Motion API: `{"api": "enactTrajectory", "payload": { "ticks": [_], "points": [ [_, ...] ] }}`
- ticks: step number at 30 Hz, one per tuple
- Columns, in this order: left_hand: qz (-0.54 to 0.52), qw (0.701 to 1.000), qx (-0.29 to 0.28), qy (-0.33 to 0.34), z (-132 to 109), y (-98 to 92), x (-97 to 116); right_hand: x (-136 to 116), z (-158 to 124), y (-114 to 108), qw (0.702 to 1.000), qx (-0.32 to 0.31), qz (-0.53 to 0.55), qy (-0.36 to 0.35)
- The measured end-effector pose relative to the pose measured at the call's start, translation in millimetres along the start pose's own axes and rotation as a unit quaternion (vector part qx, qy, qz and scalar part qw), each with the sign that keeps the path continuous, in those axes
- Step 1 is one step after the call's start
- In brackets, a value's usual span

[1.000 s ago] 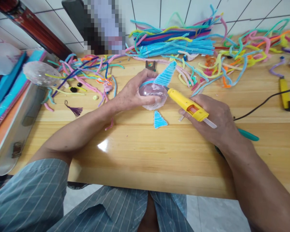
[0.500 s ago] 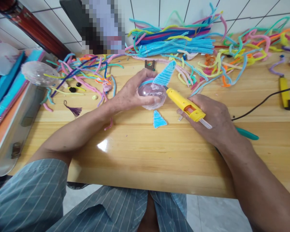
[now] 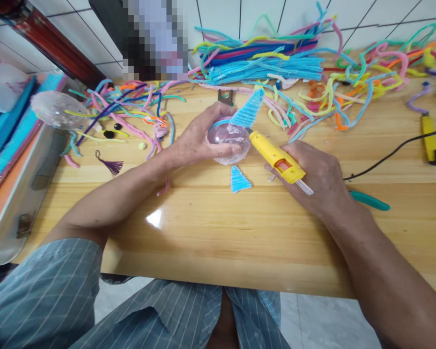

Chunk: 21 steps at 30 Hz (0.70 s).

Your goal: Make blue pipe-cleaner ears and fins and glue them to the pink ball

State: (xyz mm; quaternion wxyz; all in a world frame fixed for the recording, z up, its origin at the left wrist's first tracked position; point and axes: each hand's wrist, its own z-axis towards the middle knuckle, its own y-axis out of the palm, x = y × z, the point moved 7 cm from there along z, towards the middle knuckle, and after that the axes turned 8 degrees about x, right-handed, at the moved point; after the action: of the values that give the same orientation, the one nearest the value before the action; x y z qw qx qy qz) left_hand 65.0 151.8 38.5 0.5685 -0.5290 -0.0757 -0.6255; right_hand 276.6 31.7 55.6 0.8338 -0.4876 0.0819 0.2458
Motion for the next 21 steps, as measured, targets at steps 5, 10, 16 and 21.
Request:
{"api": "enactTrajectory", "payload": {
  "ticks": [5,10,16,21],
  "points": [
    [0.007,1.0,0.009,0.019,1.9,-0.7,1.8,1.2,3.0,0.8,1.0,0.0,0.014,0.016],
    [0.013,1.0,0.01,0.015,0.4,-1.0,2.0,2.3,4.0,2.6,0.999,-0.012,0.015,0.036],
    [0.018,1.0,0.006,0.009,-0.4,-1.0,0.6,-0.6,1.3,1.8,1.0,0.009,0.014,-0.004],
    [0.003,1.0,0.007,0.01,0.4,-0.5,3.2,-2.7,0.3,0.4,0.999,0.019,0.011,-0.026]
  ]
}}
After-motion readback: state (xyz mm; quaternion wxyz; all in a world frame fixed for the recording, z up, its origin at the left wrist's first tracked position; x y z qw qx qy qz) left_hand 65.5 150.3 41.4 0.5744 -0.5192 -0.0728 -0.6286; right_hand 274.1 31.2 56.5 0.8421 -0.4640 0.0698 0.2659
